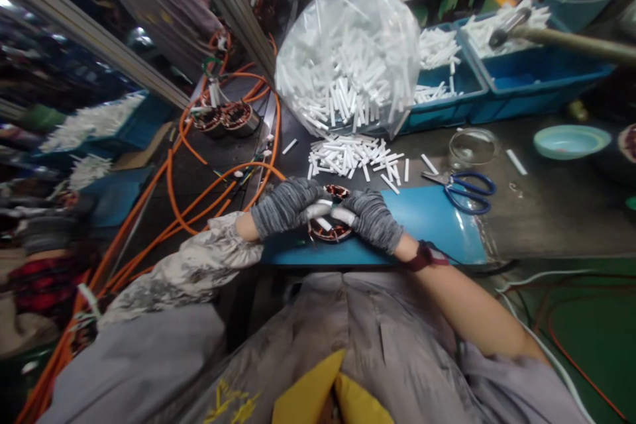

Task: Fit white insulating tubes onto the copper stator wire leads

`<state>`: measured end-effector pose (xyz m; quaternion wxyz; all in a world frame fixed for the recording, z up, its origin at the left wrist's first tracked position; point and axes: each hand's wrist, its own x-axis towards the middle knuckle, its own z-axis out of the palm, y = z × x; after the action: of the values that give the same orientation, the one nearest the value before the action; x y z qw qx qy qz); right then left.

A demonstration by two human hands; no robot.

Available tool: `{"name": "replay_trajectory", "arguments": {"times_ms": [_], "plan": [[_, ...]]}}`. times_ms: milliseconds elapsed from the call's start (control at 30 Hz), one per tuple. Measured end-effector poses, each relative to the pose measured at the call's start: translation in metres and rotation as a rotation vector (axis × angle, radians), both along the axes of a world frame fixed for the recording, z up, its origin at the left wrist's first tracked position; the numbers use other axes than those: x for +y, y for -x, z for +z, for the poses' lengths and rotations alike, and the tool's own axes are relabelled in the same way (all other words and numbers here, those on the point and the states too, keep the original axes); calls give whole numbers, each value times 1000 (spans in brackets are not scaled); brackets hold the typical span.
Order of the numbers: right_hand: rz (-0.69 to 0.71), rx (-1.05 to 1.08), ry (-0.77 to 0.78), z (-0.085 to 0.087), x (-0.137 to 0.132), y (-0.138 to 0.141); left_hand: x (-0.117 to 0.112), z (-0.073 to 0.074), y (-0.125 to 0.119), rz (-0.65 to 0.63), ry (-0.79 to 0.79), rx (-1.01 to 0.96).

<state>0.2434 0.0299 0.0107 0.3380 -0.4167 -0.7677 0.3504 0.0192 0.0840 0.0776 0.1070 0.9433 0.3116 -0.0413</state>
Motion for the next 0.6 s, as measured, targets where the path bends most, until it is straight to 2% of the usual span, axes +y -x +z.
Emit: {"name": "replay_trajectory", "arguments": {"times_ms": [100,167,233,367,433,533,600], "plan": [[75,10,13,1,-2,-4,1,7,7,-68,54,-5],[56,-6,-4,-1,-3,-6,2,11,6,-86,51,26],[-11,-18,1,-3,-5,-5,4,13,-2,-100,44,103],[-102,60,33,-7,-12,-5,2,18,-34,-162,100,276],[-136,131,16,-8,-17,-10,-4,22,-49,-119,123,305],[-188,232,46,-12,-27,-22,-8,24,-57,31,89,282],[-225,268,93,-17,-35,-30,-2,22,-52,2,76,172]]}}
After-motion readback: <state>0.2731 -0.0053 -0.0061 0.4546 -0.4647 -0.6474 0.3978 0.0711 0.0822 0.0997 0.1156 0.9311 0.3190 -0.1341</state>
